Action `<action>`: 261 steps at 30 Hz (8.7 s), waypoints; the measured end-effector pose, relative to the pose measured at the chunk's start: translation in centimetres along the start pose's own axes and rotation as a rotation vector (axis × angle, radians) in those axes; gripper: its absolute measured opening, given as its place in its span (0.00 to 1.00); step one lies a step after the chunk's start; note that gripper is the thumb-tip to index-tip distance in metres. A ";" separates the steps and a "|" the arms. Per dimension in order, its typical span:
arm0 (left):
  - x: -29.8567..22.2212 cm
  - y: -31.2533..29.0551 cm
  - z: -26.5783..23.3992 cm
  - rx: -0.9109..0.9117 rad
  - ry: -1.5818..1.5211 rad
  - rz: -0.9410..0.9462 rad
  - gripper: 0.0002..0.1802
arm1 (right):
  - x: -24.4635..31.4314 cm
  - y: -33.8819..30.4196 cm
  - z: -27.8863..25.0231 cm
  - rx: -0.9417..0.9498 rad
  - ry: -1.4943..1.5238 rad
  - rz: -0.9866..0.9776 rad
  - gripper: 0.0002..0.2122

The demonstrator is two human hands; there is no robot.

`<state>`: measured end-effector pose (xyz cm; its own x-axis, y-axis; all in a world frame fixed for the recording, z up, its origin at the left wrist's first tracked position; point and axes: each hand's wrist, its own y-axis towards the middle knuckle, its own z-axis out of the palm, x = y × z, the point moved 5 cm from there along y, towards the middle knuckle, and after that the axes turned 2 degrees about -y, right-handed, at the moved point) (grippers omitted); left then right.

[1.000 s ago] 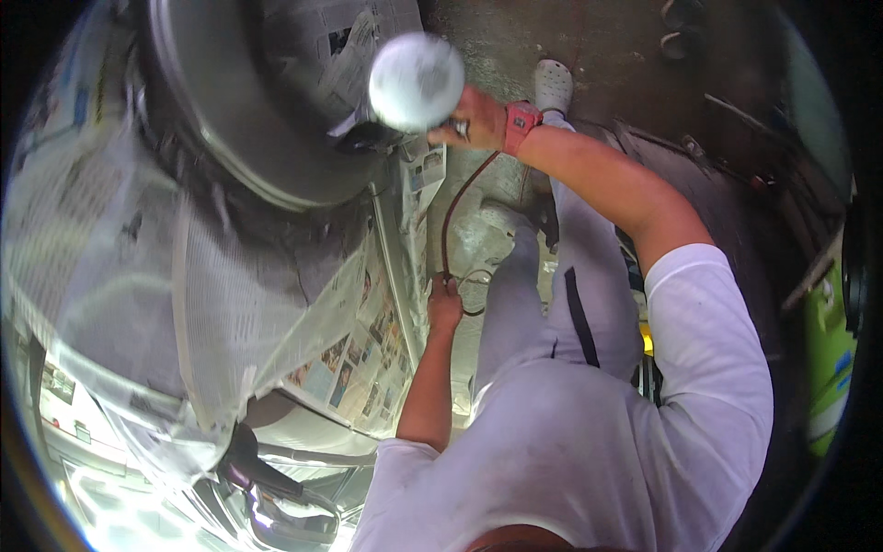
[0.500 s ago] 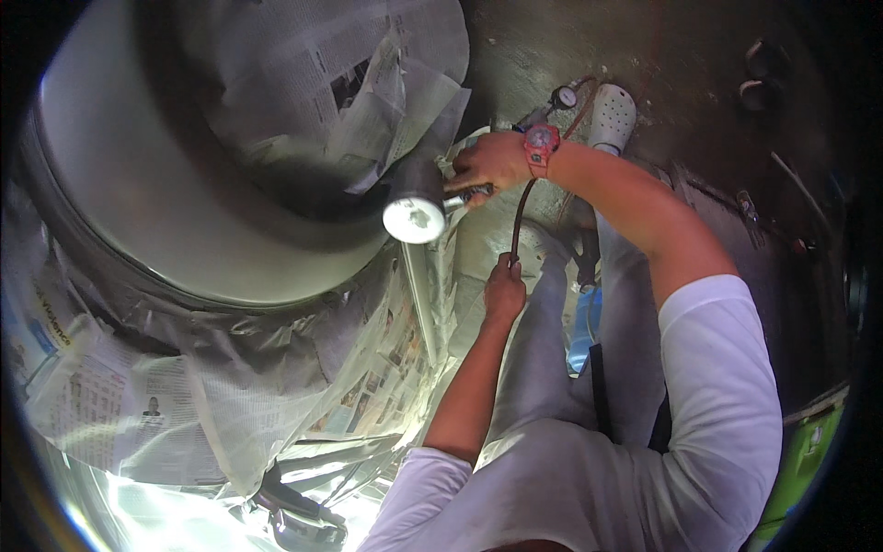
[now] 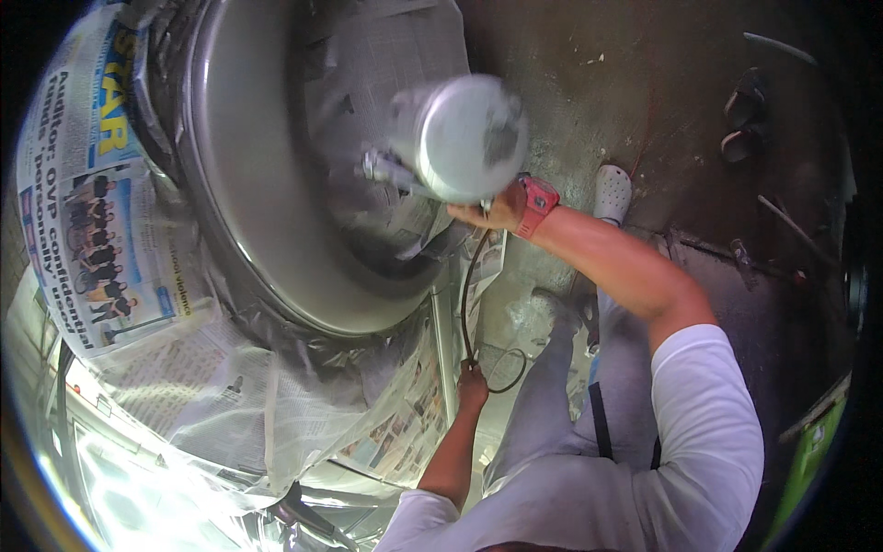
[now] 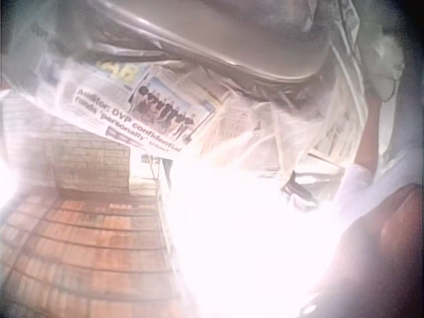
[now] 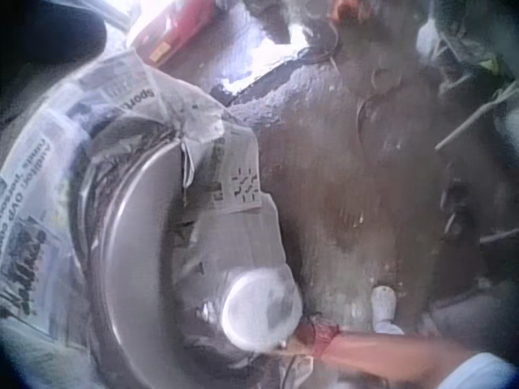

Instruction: The person uses a spray gun to apply white paint to a car bumper that is masked with newspaper. The person then uses a heat gun to dry the painted surface.

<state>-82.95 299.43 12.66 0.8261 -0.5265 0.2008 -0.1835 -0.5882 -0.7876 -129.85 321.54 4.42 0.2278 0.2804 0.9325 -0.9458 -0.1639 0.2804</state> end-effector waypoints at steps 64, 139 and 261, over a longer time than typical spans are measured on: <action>3.3 -20.6 -3.7 -0.176 -0.167 0.546 0.15 | 38.0 15.3 7.7 0.412 -0.703 0.473 0.26; 172.0 -50.9 49.7 -0.976 -1.091 -1.376 0.39 | 69.7 -168.6 135.9 2.294 0.143 -0.080 0.40; 379.7 78.4 98.8 0.098 -1.180 -0.686 0.63 | 32.8 -309.3 266.1 2.024 -1.600 0.332 0.34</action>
<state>269.02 114.06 -30.39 0.7035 0.7107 -0.0085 0.4407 -0.4456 -0.7793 231.79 129.71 8.94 0.9554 -0.2639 0.1327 -0.0117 -0.4827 -0.8757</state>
